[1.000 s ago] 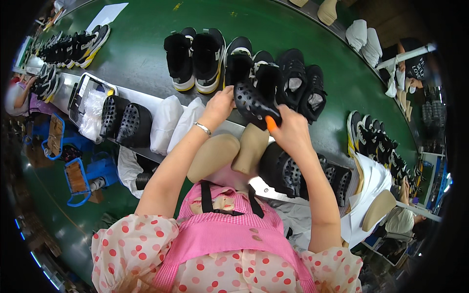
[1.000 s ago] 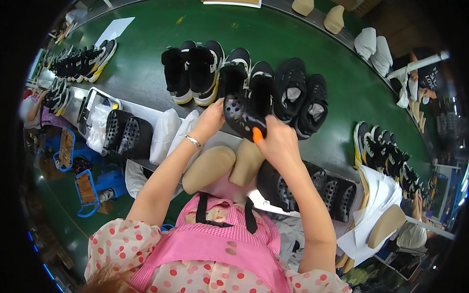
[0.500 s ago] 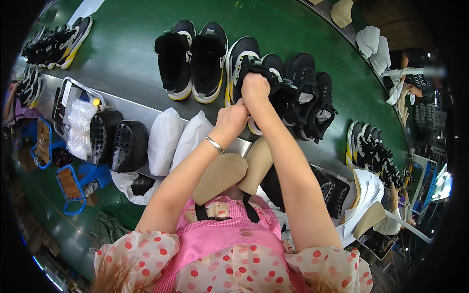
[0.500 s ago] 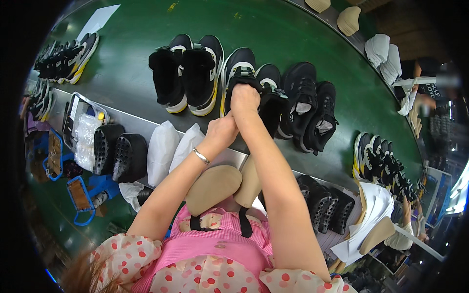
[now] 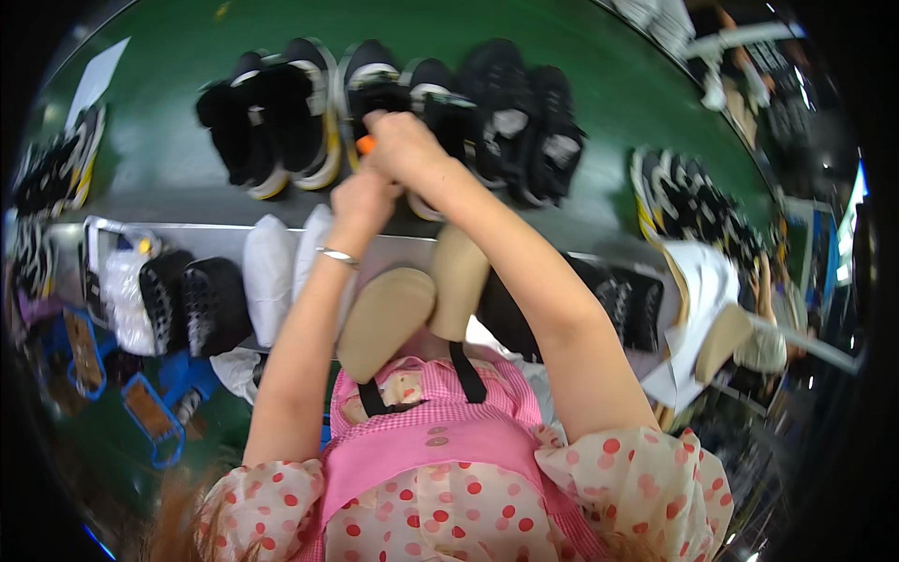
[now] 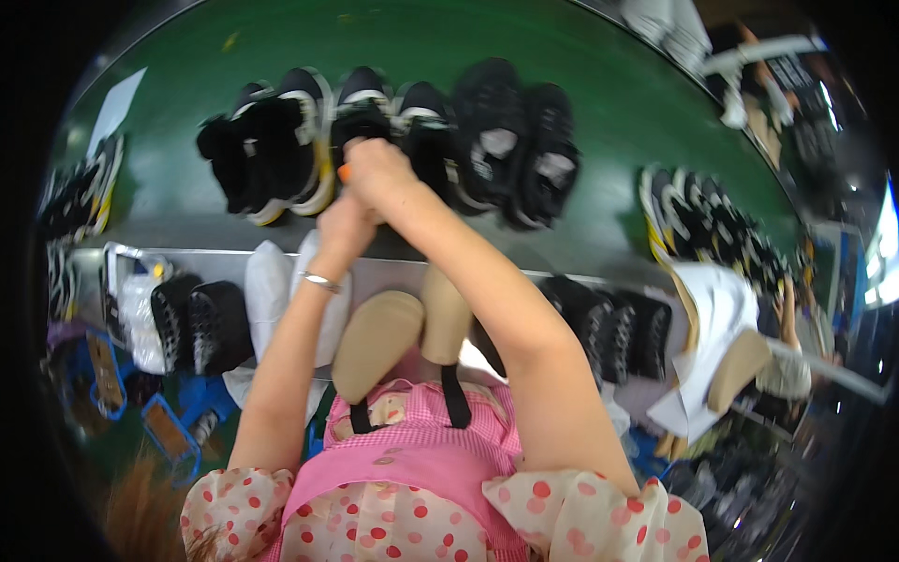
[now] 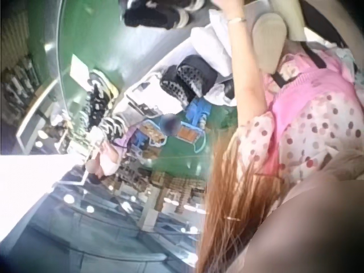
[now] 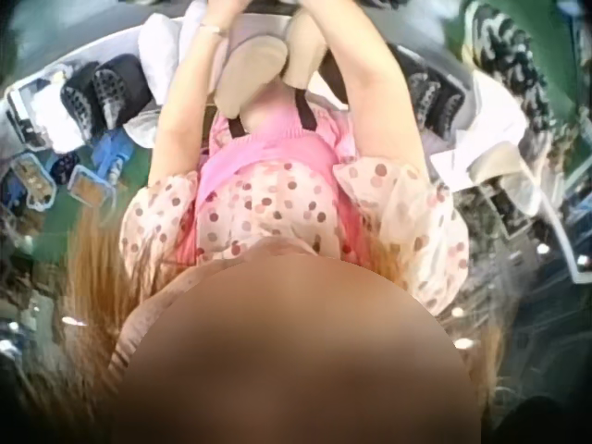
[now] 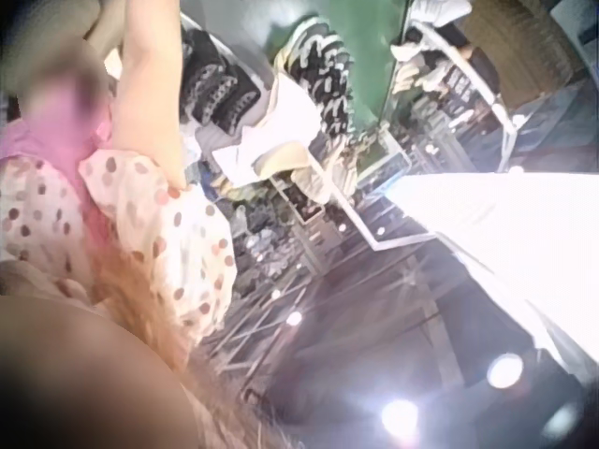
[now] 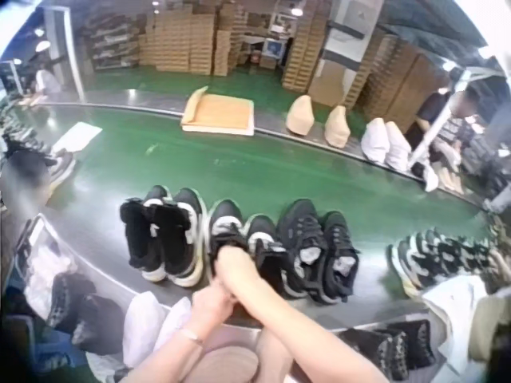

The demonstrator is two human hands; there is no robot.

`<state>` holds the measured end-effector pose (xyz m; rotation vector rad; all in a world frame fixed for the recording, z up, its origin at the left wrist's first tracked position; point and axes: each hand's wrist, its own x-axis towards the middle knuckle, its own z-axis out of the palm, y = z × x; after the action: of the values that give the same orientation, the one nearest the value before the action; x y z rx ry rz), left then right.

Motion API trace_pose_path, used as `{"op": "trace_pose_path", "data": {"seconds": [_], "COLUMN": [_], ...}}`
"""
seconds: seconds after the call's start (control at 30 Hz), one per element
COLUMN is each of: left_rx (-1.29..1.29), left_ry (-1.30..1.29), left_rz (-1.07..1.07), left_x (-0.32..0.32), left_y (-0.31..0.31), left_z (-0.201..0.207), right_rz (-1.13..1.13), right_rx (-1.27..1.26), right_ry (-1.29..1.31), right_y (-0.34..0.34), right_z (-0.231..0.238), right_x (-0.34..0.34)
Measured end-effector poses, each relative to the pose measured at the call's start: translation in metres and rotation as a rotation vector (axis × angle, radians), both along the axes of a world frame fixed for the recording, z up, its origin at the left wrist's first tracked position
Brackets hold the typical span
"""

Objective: The person inserts shoe trees into black and yellow sneakers, places the shoes on a table, and handles black shoe soles and white tissue paper. The person repeatedly picks up shoes and soles, inserts the shoe trees, and arranges the items on the table.

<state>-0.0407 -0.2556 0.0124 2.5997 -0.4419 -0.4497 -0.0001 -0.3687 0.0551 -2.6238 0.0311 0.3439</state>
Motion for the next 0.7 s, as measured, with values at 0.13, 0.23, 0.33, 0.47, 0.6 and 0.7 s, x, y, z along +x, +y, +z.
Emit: {"op": "trace_pose_path", "data": {"seconds": [0.13, 0.23, 0.33, 0.47, 0.6, 0.7], "left_rx": [-0.154, -0.188, -0.243, -0.359, -0.438, -0.406], "left_ry": [-0.318, -0.229, -0.184, -0.39, -0.364, -0.369], "left_rz": [-0.042, -0.078, 0.006, 0.022, 0.005, -0.029], "left_x": [0.0, 0.005, -0.017, -0.054, -0.093, -0.112], "left_y": [0.012, 0.02, 0.015, 0.01, -0.002, -0.004], "left_z": [-0.023, -0.019, 0.012, 0.025, 0.045, 0.045], "right_rz": [0.057, -0.175, -0.552, -0.974, -1.006, -1.008], "right_rx": [0.183, -0.037, -0.261, -0.382, -0.419, -0.355], "right_ry": [-0.399, -0.484, -0.431, -0.202, -0.185, -0.211], "right_y": [-0.048, -0.118, -0.192, -0.253, -0.266, -0.268], "right_z": [0.069, 0.113, 0.13, 0.115, 0.079, 0.059], "right_x": [-0.118, -0.217, -0.326, -0.461, -0.505, -0.497]}}
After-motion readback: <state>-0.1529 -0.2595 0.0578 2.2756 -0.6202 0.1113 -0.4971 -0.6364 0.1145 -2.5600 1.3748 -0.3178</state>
